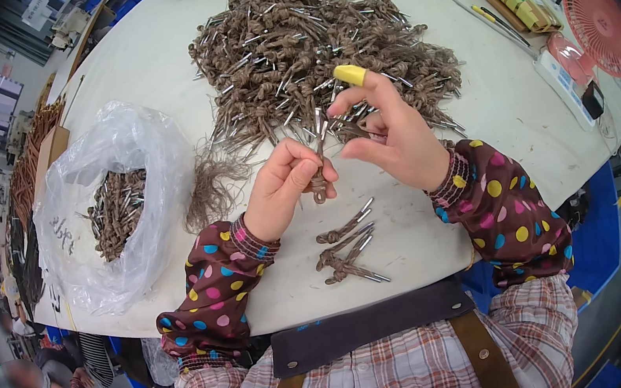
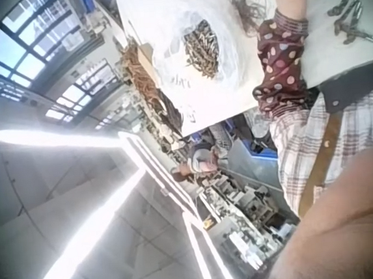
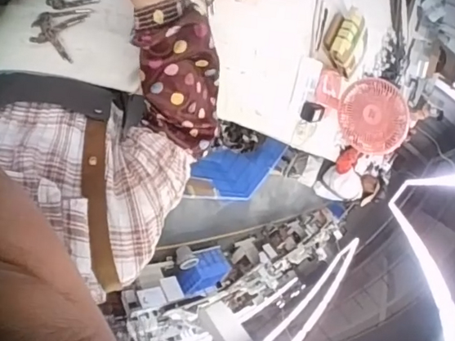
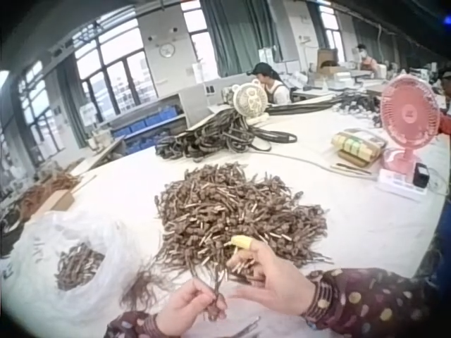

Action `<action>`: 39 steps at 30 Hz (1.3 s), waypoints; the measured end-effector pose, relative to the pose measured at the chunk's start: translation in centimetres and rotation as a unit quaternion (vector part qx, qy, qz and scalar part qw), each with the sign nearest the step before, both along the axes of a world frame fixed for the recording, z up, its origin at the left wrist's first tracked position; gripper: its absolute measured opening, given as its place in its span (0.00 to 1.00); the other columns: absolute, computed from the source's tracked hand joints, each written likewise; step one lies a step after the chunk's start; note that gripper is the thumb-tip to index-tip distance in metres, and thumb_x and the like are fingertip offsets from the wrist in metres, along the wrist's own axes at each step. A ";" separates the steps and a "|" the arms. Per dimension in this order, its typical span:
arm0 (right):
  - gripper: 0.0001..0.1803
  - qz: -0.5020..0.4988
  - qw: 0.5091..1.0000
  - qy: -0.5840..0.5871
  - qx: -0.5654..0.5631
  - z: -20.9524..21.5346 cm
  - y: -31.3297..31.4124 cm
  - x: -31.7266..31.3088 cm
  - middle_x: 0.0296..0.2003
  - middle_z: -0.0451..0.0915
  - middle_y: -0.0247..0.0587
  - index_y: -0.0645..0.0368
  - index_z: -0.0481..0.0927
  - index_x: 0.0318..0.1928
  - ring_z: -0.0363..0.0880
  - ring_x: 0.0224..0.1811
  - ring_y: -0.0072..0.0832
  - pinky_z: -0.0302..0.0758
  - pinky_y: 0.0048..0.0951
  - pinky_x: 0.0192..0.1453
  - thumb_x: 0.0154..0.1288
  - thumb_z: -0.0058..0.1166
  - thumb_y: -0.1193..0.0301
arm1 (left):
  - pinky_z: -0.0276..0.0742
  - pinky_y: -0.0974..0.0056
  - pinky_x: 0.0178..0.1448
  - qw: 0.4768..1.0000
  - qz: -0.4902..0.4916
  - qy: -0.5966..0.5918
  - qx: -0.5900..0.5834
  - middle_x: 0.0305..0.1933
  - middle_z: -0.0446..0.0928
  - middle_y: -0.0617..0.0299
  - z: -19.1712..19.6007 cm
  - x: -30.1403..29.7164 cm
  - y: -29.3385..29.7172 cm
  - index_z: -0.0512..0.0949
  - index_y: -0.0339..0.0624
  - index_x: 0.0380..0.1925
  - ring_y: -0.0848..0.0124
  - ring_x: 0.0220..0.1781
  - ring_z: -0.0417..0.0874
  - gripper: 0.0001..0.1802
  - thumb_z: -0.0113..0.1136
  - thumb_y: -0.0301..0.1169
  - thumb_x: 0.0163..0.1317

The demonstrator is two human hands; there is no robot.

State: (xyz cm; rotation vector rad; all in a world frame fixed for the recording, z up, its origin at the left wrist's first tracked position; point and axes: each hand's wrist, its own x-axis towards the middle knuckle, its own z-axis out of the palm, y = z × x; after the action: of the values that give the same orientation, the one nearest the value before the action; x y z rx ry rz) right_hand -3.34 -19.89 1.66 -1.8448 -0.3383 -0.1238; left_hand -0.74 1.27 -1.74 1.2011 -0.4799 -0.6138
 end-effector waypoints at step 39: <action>0.17 0.021 0.973 -0.173 -0.154 -1.2 0.0 0.9 0.35 0.75 0.36 0.56 0.74 0.40 0.78 0.34 0.30 0.74 0.28 0.32 0.52 0.64 0.64 | 0.72 0.72 0.38 0.994 -0.010 -0.089 0.067 0.27 0.73 0.64 -0.3 1.7 0.3 0.65 0.39 0.37 0.77 0.31 0.75 0.08 0.43 0.33 0.71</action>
State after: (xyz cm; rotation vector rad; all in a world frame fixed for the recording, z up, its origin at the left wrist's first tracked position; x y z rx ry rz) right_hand -2.44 -19.86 0.47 -2.1205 -0.6715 -0.3850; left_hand 0.93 1.56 -2.08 1.3871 -0.6096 -0.5643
